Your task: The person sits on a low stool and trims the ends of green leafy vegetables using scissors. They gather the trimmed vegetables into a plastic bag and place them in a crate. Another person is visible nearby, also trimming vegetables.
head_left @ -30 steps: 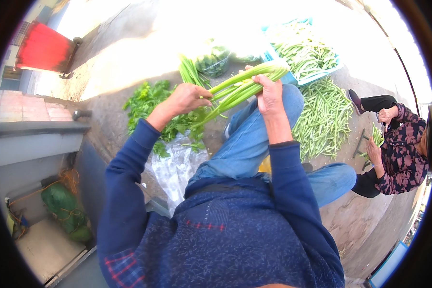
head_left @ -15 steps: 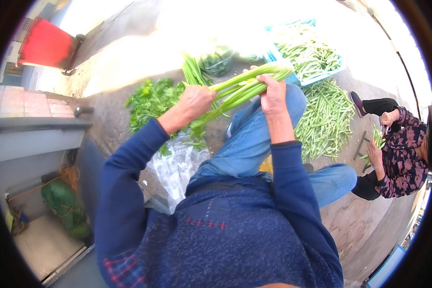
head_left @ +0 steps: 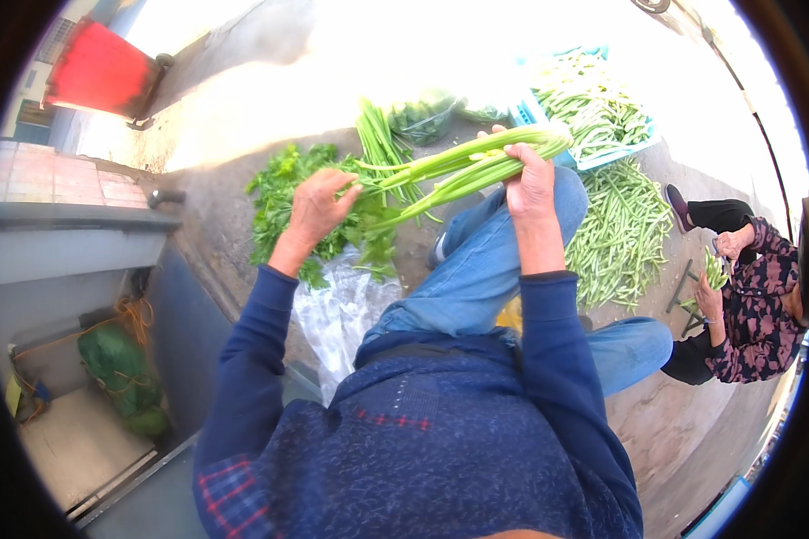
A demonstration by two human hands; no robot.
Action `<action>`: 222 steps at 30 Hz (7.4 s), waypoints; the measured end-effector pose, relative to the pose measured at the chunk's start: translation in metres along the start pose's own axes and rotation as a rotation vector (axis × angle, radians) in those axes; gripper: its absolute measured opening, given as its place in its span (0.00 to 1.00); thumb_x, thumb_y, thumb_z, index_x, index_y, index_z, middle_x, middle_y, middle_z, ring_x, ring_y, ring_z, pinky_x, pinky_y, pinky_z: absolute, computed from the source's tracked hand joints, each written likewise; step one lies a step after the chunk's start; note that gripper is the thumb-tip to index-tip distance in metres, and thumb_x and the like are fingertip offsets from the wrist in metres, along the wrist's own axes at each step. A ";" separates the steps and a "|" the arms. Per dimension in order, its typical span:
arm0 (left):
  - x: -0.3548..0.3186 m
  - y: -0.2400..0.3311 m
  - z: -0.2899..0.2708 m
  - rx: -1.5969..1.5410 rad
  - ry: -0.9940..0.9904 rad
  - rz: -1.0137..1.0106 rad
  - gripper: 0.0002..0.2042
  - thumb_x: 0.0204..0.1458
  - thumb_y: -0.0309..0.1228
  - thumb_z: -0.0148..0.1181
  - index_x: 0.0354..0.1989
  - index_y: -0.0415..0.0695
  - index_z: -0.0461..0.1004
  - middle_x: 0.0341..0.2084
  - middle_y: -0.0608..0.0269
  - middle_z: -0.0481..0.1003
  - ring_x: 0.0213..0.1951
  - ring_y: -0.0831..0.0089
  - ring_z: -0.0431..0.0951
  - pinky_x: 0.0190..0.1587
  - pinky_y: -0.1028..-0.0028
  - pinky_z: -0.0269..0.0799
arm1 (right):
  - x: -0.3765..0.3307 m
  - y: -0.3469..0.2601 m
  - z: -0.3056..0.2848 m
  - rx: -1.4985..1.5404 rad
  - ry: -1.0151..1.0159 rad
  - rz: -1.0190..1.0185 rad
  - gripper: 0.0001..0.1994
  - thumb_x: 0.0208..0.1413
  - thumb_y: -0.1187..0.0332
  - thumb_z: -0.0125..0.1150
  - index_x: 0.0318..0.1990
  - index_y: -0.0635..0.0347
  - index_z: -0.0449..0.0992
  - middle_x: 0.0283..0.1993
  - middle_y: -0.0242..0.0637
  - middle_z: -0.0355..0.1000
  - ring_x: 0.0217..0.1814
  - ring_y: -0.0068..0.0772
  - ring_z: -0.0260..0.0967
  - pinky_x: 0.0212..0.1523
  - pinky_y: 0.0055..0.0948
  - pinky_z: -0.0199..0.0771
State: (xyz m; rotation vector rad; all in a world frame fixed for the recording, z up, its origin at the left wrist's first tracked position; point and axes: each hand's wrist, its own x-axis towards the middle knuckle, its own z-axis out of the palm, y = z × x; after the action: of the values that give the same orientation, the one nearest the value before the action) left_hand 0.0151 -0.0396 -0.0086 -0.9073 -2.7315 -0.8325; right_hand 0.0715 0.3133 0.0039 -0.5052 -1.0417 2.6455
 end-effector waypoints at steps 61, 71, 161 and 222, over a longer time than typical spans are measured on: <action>0.019 0.027 0.026 0.079 0.020 0.270 0.14 0.53 0.32 0.72 0.47 0.44 0.83 0.40 0.59 0.83 0.42 0.63 0.83 0.40 0.65 0.82 | 0.007 0.014 -0.004 -0.111 0.212 -0.048 0.15 0.54 0.76 0.67 0.49 0.65 0.76 0.40 0.41 0.80 0.36 0.38 0.83 0.38 0.40 0.89; 0.039 0.032 0.058 0.232 -0.038 0.401 0.10 0.55 0.24 0.64 0.45 0.37 0.78 0.32 0.60 0.76 0.35 0.62 0.77 0.34 0.64 0.77 | 0.004 0.011 0.000 -0.121 0.176 -0.045 0.14 0.56 0.76 0.65 0.50 0.67 0.74 0.42 0.45 0.80 0.37 0.42 0.84 0.39 0.42 0.90; -0.003 0.021 0.023 -0.122 0.139 0.090 0.16 0.61 0.40 0.70 0.51 0.42 0.85 0.43 0.52 0.86 0.45 0.58 0.85 0.49 0.63 0.82 | 0.026 0.005 -0.007 0.164 0.327 -0.072 0.20 0.58 0.75 0.62 0.57 0.71 0.71 0.50 0.53 0.77 0.49 0.58 0.82 0.48 0.60 0.90; -0.040 -0.012 0.031 -0.375 -0.336 -0.103 0.12 0.64 0.31 0.66 0.52 0.39 0.82 0.33 0.57 0.81 0.34 0.62 0.79 0.41 0.66 0.75 | 0.028 0.002 -0.027 0.242 0.357 -0.031 0.18 0.59 0.76 0.60 0.57 0.64 0.72 0.53 0.48 0.75 0.57 0.53 0.75 0.58 0.63 0.81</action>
State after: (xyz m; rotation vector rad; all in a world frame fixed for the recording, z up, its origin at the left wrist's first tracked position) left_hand 0.0418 -0.0507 -0.0522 -1.0632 -2.9812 -1.3600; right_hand 0.0570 0.3388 -0.0223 -0.8551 -0.6093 2.4808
